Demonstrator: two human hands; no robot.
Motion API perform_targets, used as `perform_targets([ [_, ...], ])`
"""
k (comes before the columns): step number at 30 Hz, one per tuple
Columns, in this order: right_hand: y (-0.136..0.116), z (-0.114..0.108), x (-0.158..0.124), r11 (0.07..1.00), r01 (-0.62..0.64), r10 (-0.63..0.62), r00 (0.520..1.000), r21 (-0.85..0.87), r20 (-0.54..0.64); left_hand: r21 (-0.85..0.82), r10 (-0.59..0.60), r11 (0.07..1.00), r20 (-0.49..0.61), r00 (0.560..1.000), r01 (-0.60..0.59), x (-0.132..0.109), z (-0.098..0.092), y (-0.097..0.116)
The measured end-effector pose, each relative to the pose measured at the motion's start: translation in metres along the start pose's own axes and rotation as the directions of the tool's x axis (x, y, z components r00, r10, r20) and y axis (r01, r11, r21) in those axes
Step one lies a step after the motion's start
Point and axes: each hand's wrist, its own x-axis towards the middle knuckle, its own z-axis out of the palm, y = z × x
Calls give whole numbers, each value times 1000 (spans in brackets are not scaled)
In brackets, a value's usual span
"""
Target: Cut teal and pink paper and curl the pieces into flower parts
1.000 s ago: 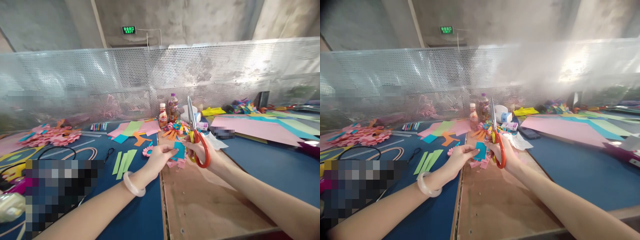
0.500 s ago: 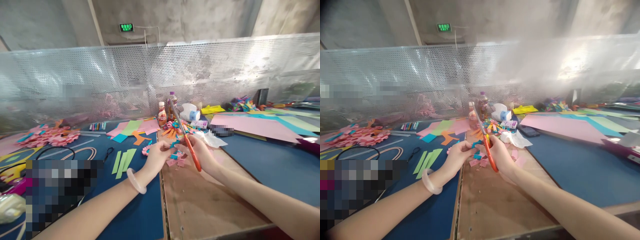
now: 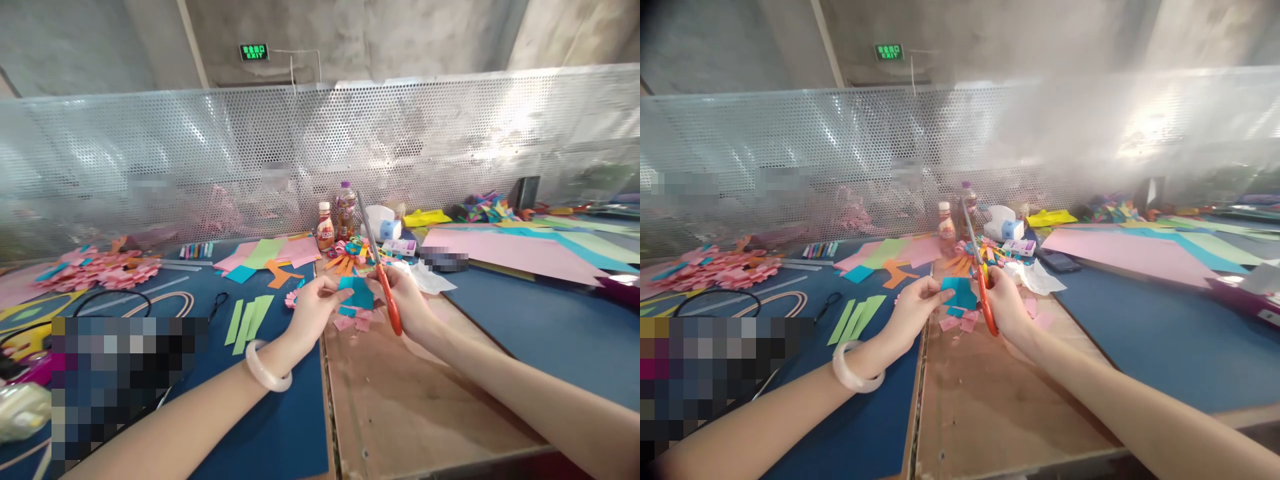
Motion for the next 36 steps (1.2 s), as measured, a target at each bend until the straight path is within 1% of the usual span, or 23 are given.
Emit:
perform_targets([
  [2,2,-1,1,999,-9,9,1000,35,11,-28,-50,998,12,999,50,2,-2,0],
  [5,1,0,1,1000,4,-4,1000,13,1,-67,-81,994,89,993,87,3,-4,0],
  [8,1,-1,2,999,24,-25,999,-46,-28,16,-39,999,168,985,37,2,-4,2],
  [11,0,-3,3,996,14,-18,999,-89,-40,88,-33,996,183,983,17,2,-5,5],
  [13,-4,-2,1,995,-4,3,1000,-96,-9,93,-36,995,150,988,22,4,-7,5],
  [14,-6,-2,0,995,-8,11,1000,-96,29,96,-23,995,126,992,11,6,-9,5],
  [18,-20,2,-8,991,13,11,984,-134,176,130,76,989,10,997,-76,15,-20,4],
  [20,-26,2,-10,985,18,20,976,-173,217,86,64,994,-31,997,-61,20,-24,3],
  [22,-31,0,-11,968,45,11,975,-247,220,23,44,999,-58,997,-42,23,-27,3],
  [25,-34,-4,-10,916,122,-40,976,-383,214,-51,50,997,-72,996,-53,25,-30,3],
  [27,-34,-8,-7,885,170,-70,969,-434,237,-117,51,991,-90,995,-62,26,-31,5],
  [30,-28,-13,-2,840,251,-126,953,-482,276,-234,17,971,-173,985,-57,29,-32,9],
  [32,-23,-15,1,782,305,-178,945,-543,274,-297,-24,954,-239,971,-50,31,-33,12],
  [34,-20,-16,3,710,332,-213,942,-621,260,-354,-53,934,-295,954,-57,34,-36,14],
  [36,-18,-15,3,649,334,-204,942,-683,267,-400,-76,914,-343,936,-73,36,-40,15],
])
